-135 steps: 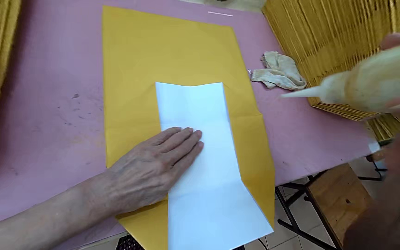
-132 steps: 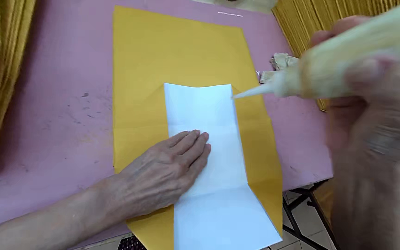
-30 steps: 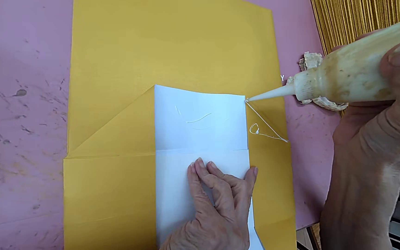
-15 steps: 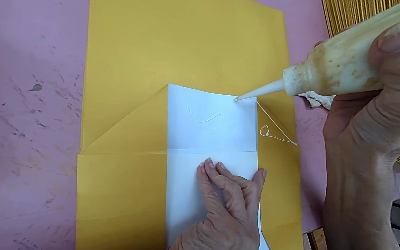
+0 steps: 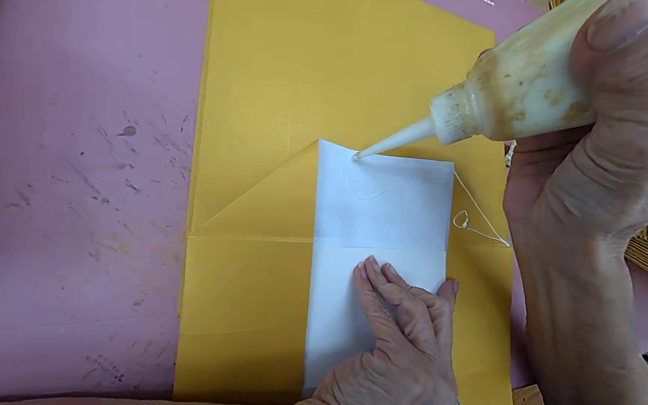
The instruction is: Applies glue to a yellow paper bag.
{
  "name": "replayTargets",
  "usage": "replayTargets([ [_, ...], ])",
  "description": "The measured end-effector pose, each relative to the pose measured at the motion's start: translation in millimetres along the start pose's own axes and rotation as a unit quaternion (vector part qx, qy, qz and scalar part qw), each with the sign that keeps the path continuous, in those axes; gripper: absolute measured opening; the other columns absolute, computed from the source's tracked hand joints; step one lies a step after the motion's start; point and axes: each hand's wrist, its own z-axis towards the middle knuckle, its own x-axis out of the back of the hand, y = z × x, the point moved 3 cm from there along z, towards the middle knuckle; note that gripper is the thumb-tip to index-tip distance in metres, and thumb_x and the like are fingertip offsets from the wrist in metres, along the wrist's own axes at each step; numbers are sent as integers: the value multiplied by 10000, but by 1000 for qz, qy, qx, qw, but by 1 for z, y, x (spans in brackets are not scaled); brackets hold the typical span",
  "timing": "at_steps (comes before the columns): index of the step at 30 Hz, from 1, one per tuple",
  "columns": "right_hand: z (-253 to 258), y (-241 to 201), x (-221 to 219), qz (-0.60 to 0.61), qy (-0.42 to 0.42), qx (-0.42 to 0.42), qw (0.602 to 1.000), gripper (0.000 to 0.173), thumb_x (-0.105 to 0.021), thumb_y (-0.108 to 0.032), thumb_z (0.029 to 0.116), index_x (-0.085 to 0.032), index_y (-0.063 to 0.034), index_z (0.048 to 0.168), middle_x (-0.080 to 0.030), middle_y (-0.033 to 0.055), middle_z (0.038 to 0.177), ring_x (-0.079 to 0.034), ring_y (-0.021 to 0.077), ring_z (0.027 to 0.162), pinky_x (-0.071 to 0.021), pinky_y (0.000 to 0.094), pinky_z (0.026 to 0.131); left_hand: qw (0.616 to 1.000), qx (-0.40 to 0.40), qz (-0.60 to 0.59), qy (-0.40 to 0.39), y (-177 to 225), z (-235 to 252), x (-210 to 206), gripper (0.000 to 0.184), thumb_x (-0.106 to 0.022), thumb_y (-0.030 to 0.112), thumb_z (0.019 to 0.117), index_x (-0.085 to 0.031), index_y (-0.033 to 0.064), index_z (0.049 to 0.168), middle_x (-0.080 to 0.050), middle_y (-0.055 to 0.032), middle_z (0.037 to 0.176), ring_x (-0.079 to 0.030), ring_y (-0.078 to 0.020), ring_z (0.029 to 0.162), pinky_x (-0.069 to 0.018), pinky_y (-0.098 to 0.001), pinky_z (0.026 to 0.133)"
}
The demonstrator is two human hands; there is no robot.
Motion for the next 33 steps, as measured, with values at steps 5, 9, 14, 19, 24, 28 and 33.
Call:
replayTargets([
  [5, 1, 2, -17, 28, -16, -13, 999, 351, -832, -63, 761, -563, -42, 984, -689, 63, 838, -735, 198, 787, -661, 374, 736, 1000, -14, 6, -16, -1, 1, 2, 552, -426, -141, 916, -500, -67, 1457, -696, -281, 1119, -696, -469, 967, -502, -571, 875],
  [9, 2, 4, -25, 39, -21, -38, 998, 305, -786, -34, 811, -547, -35, 1001, -699, 77, 850, -746, 211, 786, -672, 371, 716, 1000, -9, -7, -5, -2, 2, 1, 525, -427, -109, 933, -523, -50, 1446, -701, -261, 1132, -695, -454, 976, -489, -573, 890],
  [14, 3, 8, -26, 66, -8, -111, 992, 219, -705, -28, 912, -541, -37, 1057, -719, 97, 894, -759, 242, 808, -679, 406, 736, 1000, -7, -14, -9, -1, 3, 2, 469, -418, -67, 964, -556, -60, 1412, -708, -263, 1161, -709, -445, 978, -508, -554, 865],
  [19, 9, 9, -20, 77, 24, -185, 979, 97, -534, -97, 1039, -510, -60, 1125, -718, 92, 957, -758, 227, 872, -665, 383, 766, 999, 22, -35, 2, -1, 3, 3, 467, -404, -68, 979, -574, -28, 1412, -720, -262, 1137, -710, -452, 976, -499, -544, 899],
  [24, 8, 10, -25, 85, 31, -188, 978, 91, -543, -106, 1040, -512, -68, 1118, -709, 84, 952, -754, 221, 864, -666, 383, 756, 998, 30, -60, 7, -2, 5, 3, 419, -383, -5, 1030, -633, 1, 1365, -742, -221, 1132, -719, -421, 1013, -492, -540, 935],
  [28, 7, 11, -30, 74, 4, -174, 982, 81, -556, -92, 1029, -527, -54, 1095, -723, 97, 931, -760, 239, 840, -669, 389, 742, 997, 10, -75, -30, -3, 6, 5, 427, -360, -1, 1043, -604, -7, 1394, -731, -224, 1169, -712, -425, 1047, -490, -550, 957],
  [33, -2, 8, -33, 71, -37, -171, 982, 133, -612, -110, 1003, -543, -81, 1113, -727, 71, 964, -760, 219, 862, -667, 373, 762, 995, 49, -89, -9, -1, 7, 3, 415, -381, 12, 1040, -662, 31, 1344, -739, -228, 1135, -716, -422, 1026, -483, -540, 965],
])
